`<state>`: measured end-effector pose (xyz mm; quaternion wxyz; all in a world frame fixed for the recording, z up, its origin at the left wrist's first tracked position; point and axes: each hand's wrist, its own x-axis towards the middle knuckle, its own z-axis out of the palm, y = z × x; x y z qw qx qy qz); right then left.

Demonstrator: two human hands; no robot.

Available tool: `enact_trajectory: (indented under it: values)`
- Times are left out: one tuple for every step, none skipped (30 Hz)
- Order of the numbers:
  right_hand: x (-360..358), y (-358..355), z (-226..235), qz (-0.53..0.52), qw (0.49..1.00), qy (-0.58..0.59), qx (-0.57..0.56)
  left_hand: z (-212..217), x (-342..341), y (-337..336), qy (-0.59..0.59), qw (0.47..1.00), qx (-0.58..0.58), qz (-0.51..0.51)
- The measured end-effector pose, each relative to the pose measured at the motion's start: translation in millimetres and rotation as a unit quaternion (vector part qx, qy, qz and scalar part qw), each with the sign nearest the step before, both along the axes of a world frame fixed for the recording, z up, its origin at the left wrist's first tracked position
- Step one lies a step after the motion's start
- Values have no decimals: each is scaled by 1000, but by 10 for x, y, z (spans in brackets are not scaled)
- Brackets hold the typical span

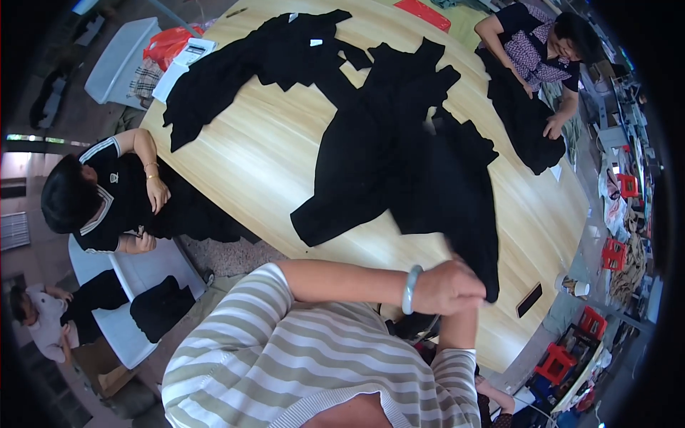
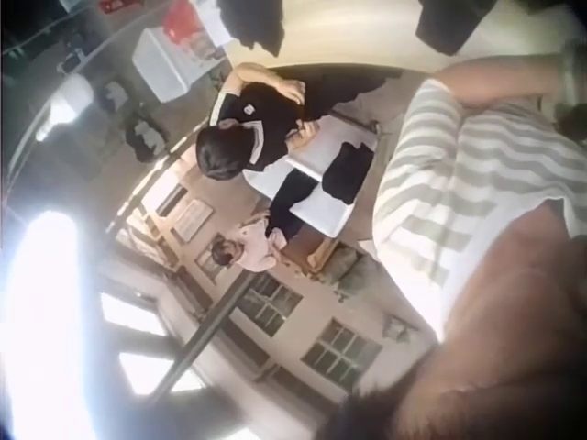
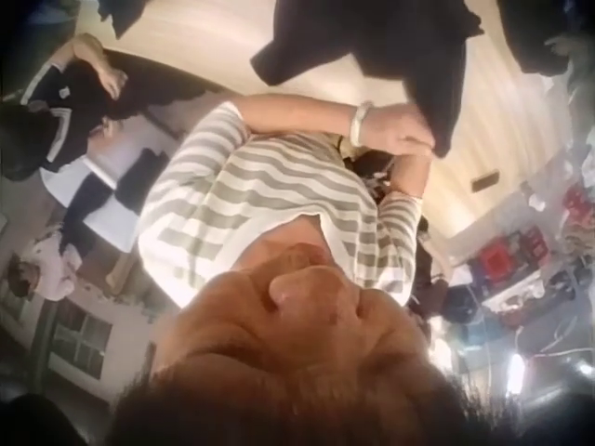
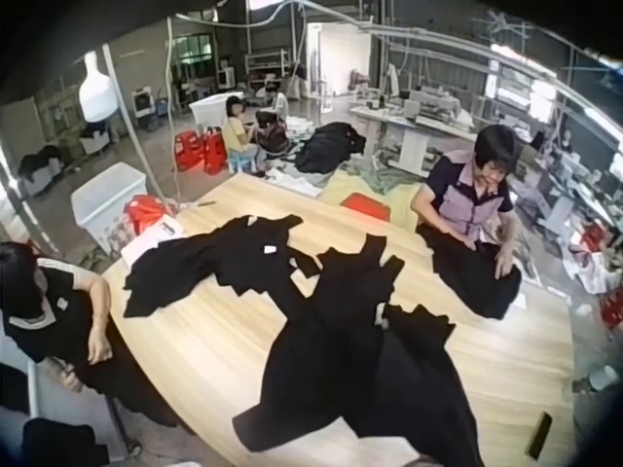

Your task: Trim loose threads from black fabric garment pieces using scissors.

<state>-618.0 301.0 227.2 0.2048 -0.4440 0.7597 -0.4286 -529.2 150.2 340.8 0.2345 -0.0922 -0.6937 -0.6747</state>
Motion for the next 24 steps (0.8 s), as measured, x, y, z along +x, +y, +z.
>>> enact_trajectory:
  values:
    - [-120, 301, 117, -54, 998, 2, 28, -97, -48, 119, 68, 997, -31, 10]
    - [-741, 274, 139, -113, 992, 4, 53, -134, -30, 155, 37, 998, -52, -26]
    - [-1451, 199, 125, -157, 985, 2, 73, -272, 11, 173, 15, 999, -52, 5]
    - [-1773, 495, 195, -199, 975, -1, 96, -468, 89, 161, -7, 998, -50, 38]
    - [-1943, 696, 277, -248, 961, -1, 122, -671, 192, 72, -52, 996, -61, 50]
    - [-2001, 877, 375, -301, 942, 1, 150, -861, 289, -77, -76, 987, -95, 104]
    - [-2080, 812, 439, -352, 920, 3, 172, -1219, 438, -181, -142, 961, -160, 176]
    - [-2001, 727, 480, -397, 897, 2, 194, -1402, 603, -363, -227, 916, -219, 249]
    - [-1879, 782, 324, -383, 907, -52, 165, -1405, 681, -647, -317, 883, -258, 229]
    - [-1568, 443, 379, -320, 924, -24, 210, -1686, 849, -739, -356, 819, -309, 327]
    - [-1455, 466, 98, -256, 949, 21, 181, -1864, 903, -858, -368, 800, -307, 360]
    - [-1225, 210, 76, -227, 942, -32, 244, -2009, 973, -987, -386, 775, -307, 396]
    - [-1009, 35, -110, -195, 951, 75, 226, -2150, 1017, -1113, -408, 763, -298, 402]
    - [-708, -347, 79, -146, 958, 24, 247, -2247, 1081, -1247, -434, 747, -289, 412]
    - [-619, -378, -117, -84, 963, 49, 253, -2215, 1019, -1331, -448, 740, -306, 398]
    - [-440, -571, -27, -46, 961, 46, 267, -2254, 1050, -1440, -449, 739, -306, 399]
    - [-242, -763, 102, -4, 959, 43, 280, -2312, 1117, -1538, -411, 761, -309, 396]
    - [-119, -857, 177, 44, 950, 59, 305, -2343, 1165, -1587, -369, 784, -310, 390]
    - [-32, -922, 212, 90, 937, 71, 330, -2200, 1172, -1595, -314, 786, -341, 408]
    - [43, -975, 339, 122, 932, 38, 338, -2073, 1211, -1594, -314, 788, -340, 406]
    - [98, -989, 345, 121, 932, 38, 340, -1963, 1269, -1579, -314, 773, -393, 388]
    - [147, -1013, 355, 159, 923, 29, 348, -1873, 1351, -1551, -314, 752, -445, 371]
    - [185, -1026, 362, 197, 913, 19, 356, -1824, 1415, -1502, -335, 753, -466, 321]
    - [217, -1023, 353, 218, 913, 18, 345, -1890, 1452, -1447, -336, 753, -465, 323]
